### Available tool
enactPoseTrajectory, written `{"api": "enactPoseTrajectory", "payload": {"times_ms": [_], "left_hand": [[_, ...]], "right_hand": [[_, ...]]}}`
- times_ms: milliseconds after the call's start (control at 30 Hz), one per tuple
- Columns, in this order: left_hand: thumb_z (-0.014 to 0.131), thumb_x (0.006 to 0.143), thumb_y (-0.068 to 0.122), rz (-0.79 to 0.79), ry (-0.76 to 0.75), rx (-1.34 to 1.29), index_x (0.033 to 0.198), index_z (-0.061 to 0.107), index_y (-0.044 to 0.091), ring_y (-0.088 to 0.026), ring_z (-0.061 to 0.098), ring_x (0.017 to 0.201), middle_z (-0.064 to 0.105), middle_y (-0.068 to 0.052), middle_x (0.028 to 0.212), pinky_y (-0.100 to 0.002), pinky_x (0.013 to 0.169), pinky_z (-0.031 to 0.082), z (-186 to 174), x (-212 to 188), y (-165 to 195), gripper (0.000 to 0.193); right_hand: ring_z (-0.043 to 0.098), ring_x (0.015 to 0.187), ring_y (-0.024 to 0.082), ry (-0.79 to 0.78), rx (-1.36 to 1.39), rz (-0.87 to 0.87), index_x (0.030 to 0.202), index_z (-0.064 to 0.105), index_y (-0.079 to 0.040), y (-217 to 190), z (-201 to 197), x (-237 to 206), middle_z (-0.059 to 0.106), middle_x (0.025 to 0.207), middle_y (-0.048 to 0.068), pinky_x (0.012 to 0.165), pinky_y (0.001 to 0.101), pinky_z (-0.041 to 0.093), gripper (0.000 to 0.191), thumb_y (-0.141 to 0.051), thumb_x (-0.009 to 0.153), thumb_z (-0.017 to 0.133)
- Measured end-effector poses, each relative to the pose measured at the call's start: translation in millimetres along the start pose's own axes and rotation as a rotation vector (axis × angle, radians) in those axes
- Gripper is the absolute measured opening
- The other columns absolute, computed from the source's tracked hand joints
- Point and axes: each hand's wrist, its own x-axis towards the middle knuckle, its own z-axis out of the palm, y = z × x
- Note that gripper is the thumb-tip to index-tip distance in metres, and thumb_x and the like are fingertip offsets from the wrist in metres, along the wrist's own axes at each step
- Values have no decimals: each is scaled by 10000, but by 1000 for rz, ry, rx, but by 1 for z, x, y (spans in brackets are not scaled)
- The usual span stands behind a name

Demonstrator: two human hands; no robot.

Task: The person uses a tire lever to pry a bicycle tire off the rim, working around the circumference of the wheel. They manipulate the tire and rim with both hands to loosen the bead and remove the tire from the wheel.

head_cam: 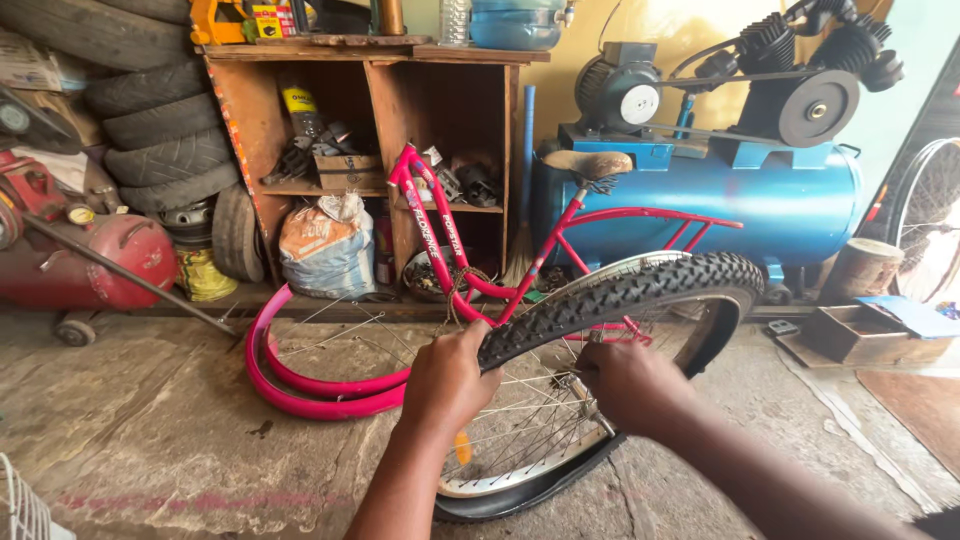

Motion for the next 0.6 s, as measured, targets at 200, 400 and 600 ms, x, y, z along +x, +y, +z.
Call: {"api": "enactPoseTrajectory", "payload": {"times_ms": [200, 400, 600], "left_hand": [[800, 738, 157, -77, 24, 35, 1075, 659, 106, -369, 729, 878, 739, -154, 902, -482, 764, 563, -5, -4, 5, 369], [899, 669, 270, -90, 68, 56, 1123, 639, 98, -381, 710, 909, 727, -153, 971, -486, 762, 558, -2, -7, 2, 551], [832, 781, 235, -87, 84, 177, 989, 651, 76, -344, 744, 840, 747, -138, 910, -452, 748, 587, 12, 2, -1, 318]], "right_hand": [[752, 875, 312, 199, 439, 27, 1077, 750, -137, -7, 50, 9, 780, 914, 122, 813, 432, 572, 239, -259, 897, 650], [762, 792, 283, 230, 587, -10, 1073, 742, -98, -24, 59, 20, 774, 828, 127, 766, 406, 574, 238, -215, 900, 628], [755, 704, 192, 185, 780, -29, 1080, 712, -52, -23, 79, 32, 771, 760, 72, 702, 339, 581, 224, -175, 909, 635]]}}
